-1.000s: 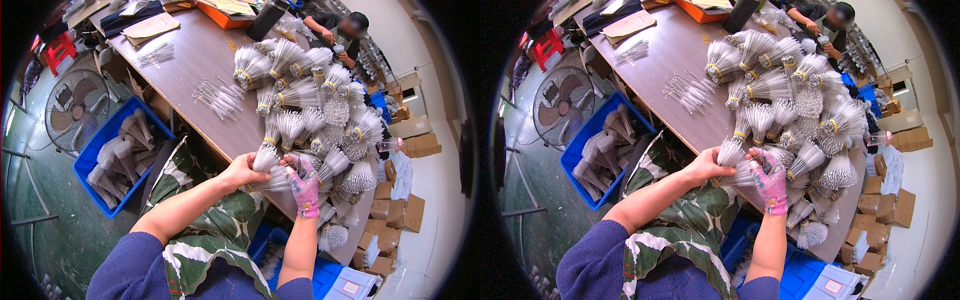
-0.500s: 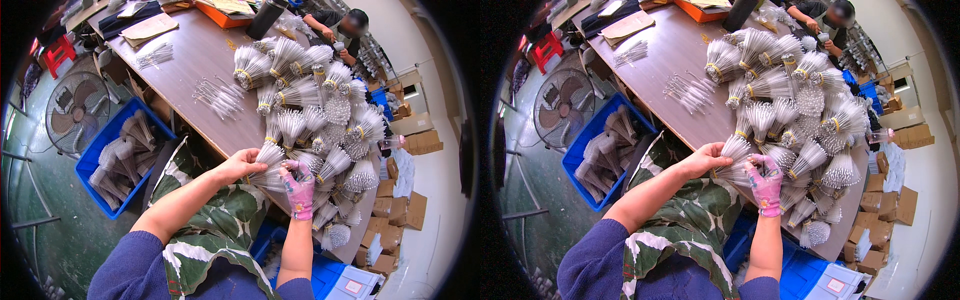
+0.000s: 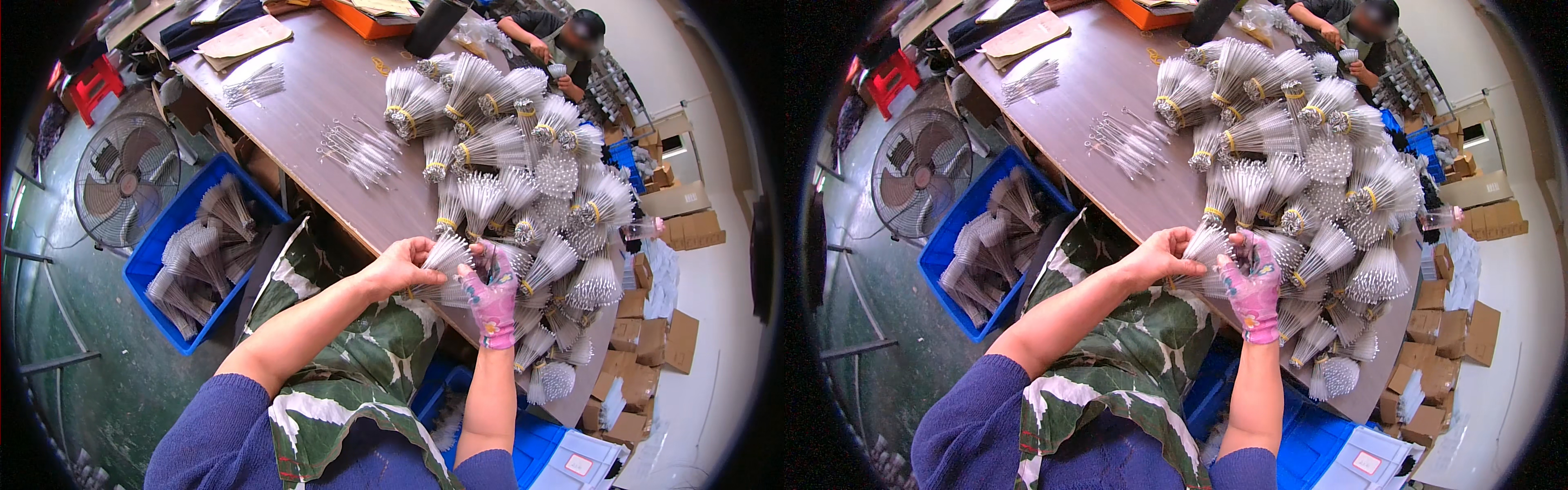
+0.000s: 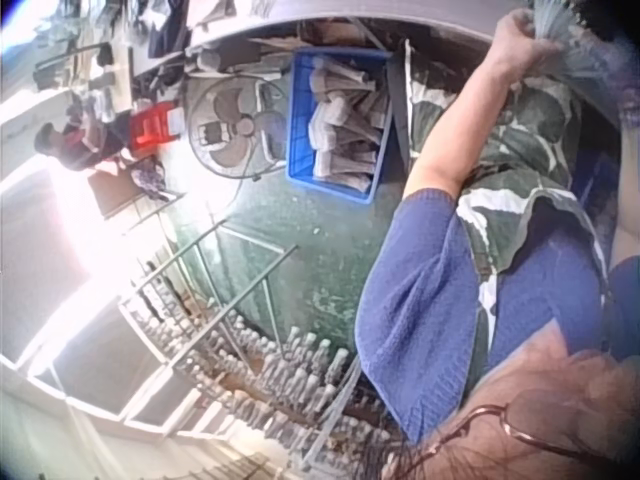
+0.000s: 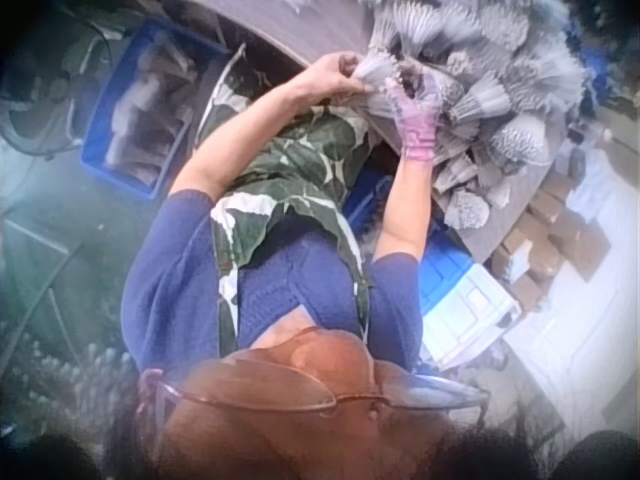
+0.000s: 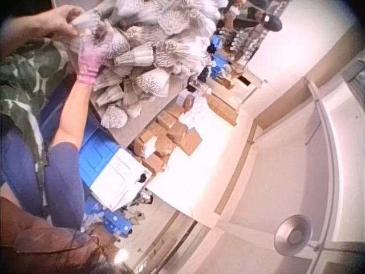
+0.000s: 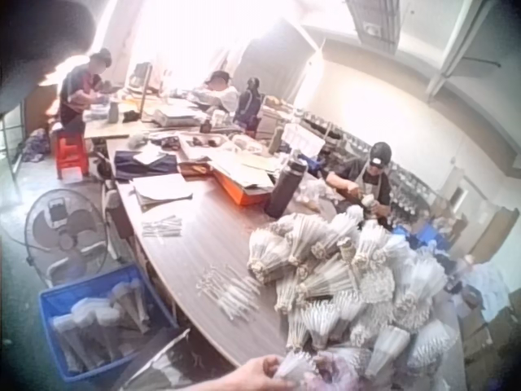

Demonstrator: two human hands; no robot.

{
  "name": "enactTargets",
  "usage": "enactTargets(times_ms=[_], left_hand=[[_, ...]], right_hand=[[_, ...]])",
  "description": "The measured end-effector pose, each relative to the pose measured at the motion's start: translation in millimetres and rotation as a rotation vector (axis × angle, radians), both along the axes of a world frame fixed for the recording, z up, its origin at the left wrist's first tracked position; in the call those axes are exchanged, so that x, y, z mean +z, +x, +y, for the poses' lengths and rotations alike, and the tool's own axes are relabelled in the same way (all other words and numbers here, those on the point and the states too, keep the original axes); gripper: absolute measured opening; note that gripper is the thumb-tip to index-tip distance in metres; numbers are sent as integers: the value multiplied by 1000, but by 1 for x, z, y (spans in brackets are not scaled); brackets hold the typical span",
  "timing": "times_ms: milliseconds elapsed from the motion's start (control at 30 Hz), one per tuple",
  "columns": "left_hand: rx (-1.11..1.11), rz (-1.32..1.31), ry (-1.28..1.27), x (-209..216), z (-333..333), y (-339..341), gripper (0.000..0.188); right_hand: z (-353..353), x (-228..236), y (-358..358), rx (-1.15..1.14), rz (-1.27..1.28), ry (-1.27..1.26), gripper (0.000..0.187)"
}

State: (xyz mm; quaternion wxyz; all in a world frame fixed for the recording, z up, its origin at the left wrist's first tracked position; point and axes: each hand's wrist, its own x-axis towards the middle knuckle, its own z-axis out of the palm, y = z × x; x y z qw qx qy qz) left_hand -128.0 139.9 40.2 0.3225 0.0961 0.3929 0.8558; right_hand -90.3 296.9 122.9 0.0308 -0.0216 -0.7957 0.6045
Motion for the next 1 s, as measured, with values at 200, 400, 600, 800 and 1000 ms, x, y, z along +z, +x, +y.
enactTargets(times_ms=[200,400,600,800,1000], left_hand=[[6,-94,120,2,-3,-2,40],[3,-64,70,-5,-1,-1,29],[-14,-38,43,-3,-4,-1,26],[15,-55,69,-4,-3,0,26],[12,-31,75,-5,-4,1,27]], right_hand=[[3,-6,3,-52,-9,-5,30],[-7,1,-3,-66,57,106,23],[-8,8,-6,-68,-42,41,15],[2,3,-5,-27,-11,51,17],[-9,13,-7,-51,-95,-6,20]])
